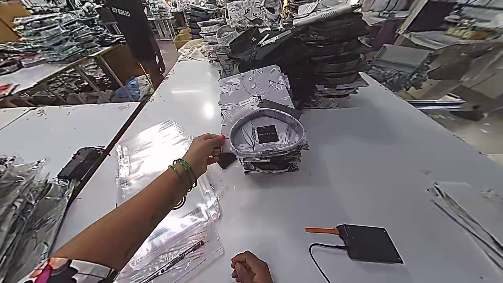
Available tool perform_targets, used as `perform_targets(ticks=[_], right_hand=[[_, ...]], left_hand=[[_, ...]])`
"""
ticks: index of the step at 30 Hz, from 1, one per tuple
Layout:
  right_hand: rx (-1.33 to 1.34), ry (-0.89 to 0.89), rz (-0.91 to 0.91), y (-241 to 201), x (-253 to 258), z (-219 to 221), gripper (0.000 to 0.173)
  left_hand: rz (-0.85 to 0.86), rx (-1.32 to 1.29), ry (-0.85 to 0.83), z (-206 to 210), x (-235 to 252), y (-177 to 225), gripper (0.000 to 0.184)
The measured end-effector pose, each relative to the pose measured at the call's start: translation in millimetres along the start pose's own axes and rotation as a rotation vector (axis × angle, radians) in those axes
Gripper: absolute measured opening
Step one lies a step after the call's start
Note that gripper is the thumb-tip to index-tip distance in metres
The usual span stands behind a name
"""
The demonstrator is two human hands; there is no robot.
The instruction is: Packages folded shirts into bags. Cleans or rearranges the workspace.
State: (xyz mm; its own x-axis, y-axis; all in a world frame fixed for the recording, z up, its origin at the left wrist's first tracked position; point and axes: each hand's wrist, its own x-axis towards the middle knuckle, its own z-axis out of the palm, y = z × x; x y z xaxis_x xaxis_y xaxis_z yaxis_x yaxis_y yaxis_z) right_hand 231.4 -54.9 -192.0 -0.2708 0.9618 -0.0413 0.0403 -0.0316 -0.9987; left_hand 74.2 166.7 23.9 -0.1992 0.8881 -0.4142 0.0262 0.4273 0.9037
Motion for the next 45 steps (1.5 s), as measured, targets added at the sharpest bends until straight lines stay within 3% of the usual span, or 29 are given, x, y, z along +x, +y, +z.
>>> perform_targets(ticks=[6,9,11,13,17,22,25,28,30,31,32,34,35,36,38,40,41,45], right_hand=[[0.0,-0.006,0.0,-1,0,-1,0.023],[0.004,-0.012,0.025,-3,1,-1,0.023],[0.002,-0.015,0.04,-4,0,-1,0.023],[0.001,-0.007,0.033,-5,1,-2,0.024],[0.021,-0.006,0.032,1,1,-2,0.023],[0.087,0.043,0.049,7,2,-8,0.023],[-0.028,0.41,-0.121,2,-3,-13,0.029],[-0.123,0.675,-0.42,-38,-12,-23,0.049],[-0.067,0.593,-0.613,-69,-19,-28,0.057],[-0.028,0.45,-0.643,-82,-22,-31,0.06],[0.03,0.247,-0.614,-93,-24,-32,0.066],[0.166,-0.2,-0.448,-104,-27,-23,0.088],[0.207,-0.371,-0.348,-105,-27,-13,0.096],[0.245,-0.44,-0.218,-103,-27,-2,0.093],[0.211,-0.258,0.037,-91,-18,22,0.057],[0.171,-0.117,0.145,-58,-1,27,0.049],[0.186,-0.058,0.2,-42,5,26,0.048],[0.34,0.105,0.366,-24,9,16,0.05]], left_hand=[[-0.082,-0.135,-0.193,12,-14,18,0.019],[-0.071,-0.188,-0.195,32,-8,16,0.022],[0.027,-0.208,-0.175,46,-12,18,0.022],[0.145,-0.202,-0.209,53,-22,29,0.034],[0.409,-0.16,-0.162,36,-47,60,0.027],[0.775,0.311,-0.142,-75,-119,116,0.01],[0.885,0.746,-0.197,-147,-158,149,0.009],[1.131,1.256,-0.382,-162,-199,157,0.006],[1.424,1.415,-0.693,-153,-191,141,0.007],[1.579,1.378,-0.788,-144,-178,122,0.004],[1.626,1.392,-0.799,-132,-179,97,0.004],[1.089,1.778,-0.619,-91,-222,50,0.012],[0.908,1.88,-0.613,-68,-223,31,0.012],[0.838,1.931,-0.64,-50,-214,12,0.011],[0.976,1.857,-0.643,-30,-185,-25,0.011],[1.206,1.512,-0.496,-33,-152,-65,0.018],[1.231,1.324,-0.397,-42,-142,-84,0.021],[0.659,0.908,-0.167,-108,-160,-181,0.049]])
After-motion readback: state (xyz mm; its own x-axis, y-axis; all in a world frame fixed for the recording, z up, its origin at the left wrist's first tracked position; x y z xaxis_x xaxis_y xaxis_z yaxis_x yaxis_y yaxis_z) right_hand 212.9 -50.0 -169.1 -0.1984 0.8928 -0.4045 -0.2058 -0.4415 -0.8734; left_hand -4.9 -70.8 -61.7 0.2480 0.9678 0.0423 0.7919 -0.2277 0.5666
